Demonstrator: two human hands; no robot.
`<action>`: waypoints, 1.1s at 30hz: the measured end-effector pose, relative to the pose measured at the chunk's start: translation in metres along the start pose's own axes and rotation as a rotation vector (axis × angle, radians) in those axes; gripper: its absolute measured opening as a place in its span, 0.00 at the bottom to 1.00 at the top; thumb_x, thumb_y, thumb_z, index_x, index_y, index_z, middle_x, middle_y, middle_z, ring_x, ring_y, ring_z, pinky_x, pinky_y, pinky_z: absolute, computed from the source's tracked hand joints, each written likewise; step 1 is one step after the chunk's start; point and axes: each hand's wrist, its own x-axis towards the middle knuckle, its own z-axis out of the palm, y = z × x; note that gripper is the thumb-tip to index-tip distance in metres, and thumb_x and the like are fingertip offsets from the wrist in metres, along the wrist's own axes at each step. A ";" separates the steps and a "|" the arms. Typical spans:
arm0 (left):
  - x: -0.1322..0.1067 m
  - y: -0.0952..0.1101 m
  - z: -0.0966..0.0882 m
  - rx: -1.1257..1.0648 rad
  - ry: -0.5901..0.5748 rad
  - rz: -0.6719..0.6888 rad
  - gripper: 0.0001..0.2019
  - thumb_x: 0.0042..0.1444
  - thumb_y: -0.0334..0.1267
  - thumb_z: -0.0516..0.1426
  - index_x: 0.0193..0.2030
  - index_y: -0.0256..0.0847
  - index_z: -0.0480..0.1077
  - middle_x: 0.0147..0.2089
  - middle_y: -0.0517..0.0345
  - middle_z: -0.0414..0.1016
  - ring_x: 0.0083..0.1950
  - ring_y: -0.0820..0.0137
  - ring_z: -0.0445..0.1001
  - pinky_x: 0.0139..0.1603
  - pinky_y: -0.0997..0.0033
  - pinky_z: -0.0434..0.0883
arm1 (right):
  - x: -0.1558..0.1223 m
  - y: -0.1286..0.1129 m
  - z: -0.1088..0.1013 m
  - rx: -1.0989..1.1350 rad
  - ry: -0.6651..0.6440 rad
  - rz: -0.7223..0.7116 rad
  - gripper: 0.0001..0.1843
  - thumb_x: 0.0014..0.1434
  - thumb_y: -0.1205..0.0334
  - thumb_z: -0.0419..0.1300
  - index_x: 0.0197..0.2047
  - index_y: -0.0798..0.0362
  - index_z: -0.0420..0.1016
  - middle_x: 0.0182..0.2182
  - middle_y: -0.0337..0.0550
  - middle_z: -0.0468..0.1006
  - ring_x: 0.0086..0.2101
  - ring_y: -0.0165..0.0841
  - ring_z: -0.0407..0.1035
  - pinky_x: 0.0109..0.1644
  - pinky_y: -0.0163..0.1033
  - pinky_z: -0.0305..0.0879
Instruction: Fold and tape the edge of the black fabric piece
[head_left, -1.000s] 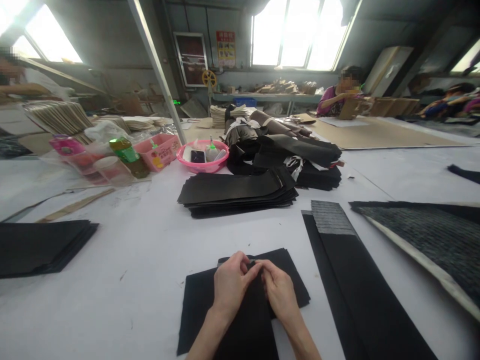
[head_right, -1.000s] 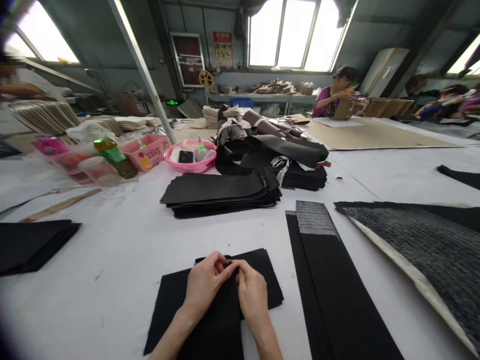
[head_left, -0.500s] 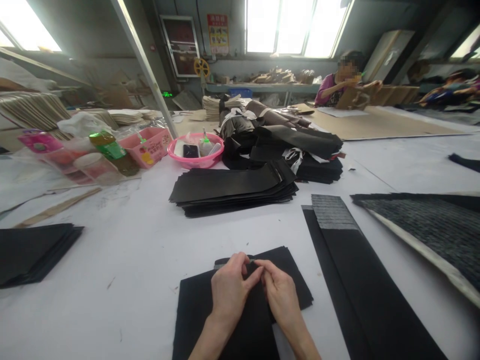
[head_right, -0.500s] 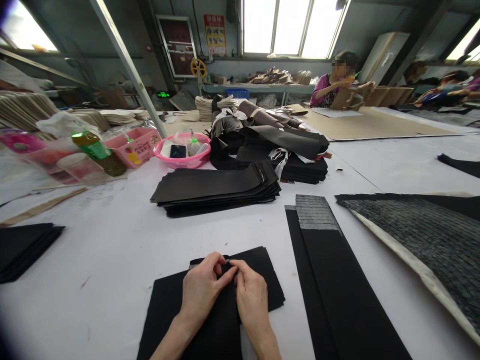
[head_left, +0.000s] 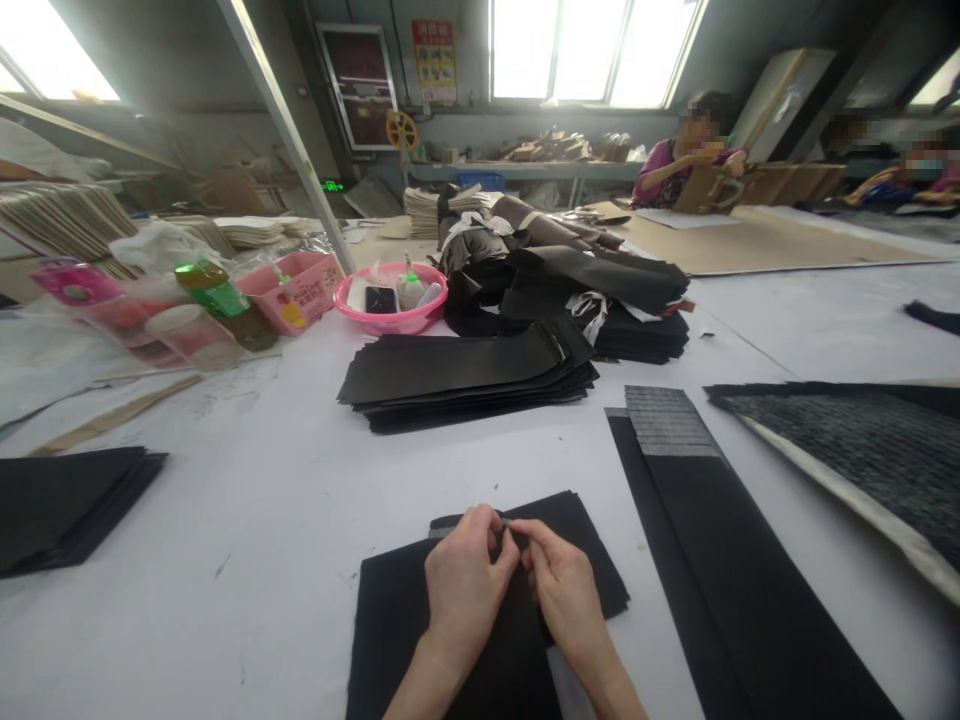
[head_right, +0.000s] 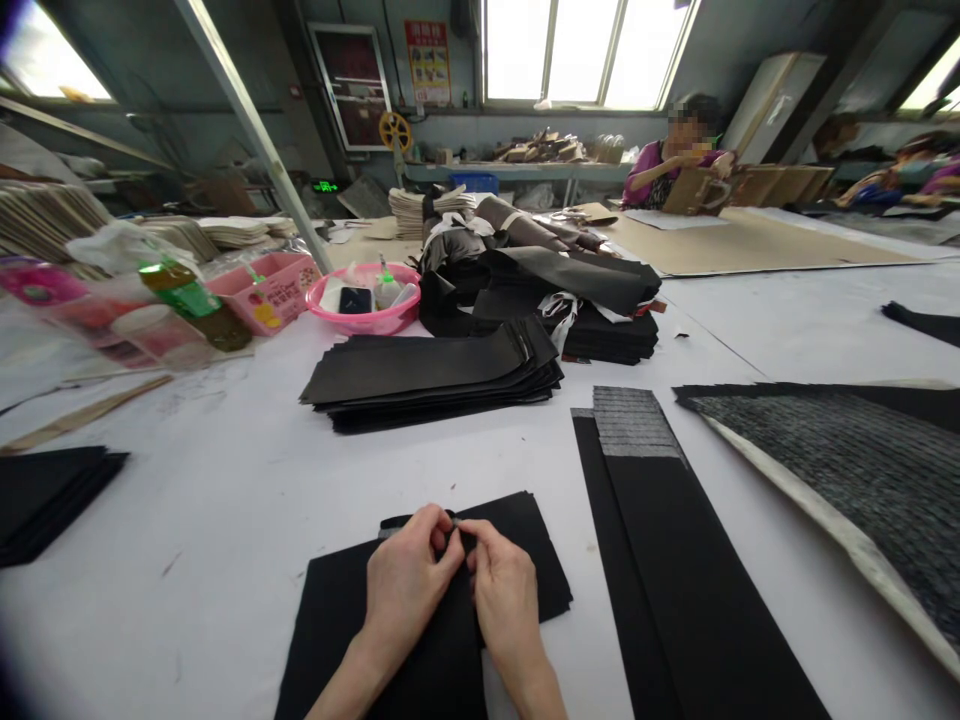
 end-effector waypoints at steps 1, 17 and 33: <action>0.000 0.000 0.000 0.003 0.004 0.003 0.04 0.56 0.38 0.53 0.31 0.45 0.64 0.27 0.67 0.68 0.27 0.73 0.67 0.28 0.75 0.54 | 0.000 0.000 0.000 -0.004 0.003 -0.001 0.19 0.63 0.59 0.46 0.45 0.49 0.76 0.21 0.35 0.69 0.18 0.27 0.62 0.21 0.30 0.56; -0.002 -0.011 0.001 -0.160 0.011 -0.036 0.07 0.56 0.37 0.52 0.27 0.43 0.63 0.23 0.67 0.66 0.24 0.75 0.65 0.28 0.76 0.57 | 0.004 -0.002 0.004 -0.003 0.019 0.081 0.19 0.62 0.57 0.45 0.45 0.48 0.75 0.21 0.36 0.73 0.16 0.28 0.65 0.18 0.30 0.60; -0.004 -0.014 -0.002 -0.300 -0.026 -0.057 0.11 0.60 0.43 0.52 0.29 0.43 0.66 0.25 0.65 0.69 0.25 0.74 0.67 0.28 0.75 0.60 | 0.000 -0.004 -0.001 0.082 -0.056 0.072 0.18 0.58 0.45 0.58 0.35 0.52 0.70 0.21 0.35 0.70 0.18 0.26 0.64 0.20 0.29 0.59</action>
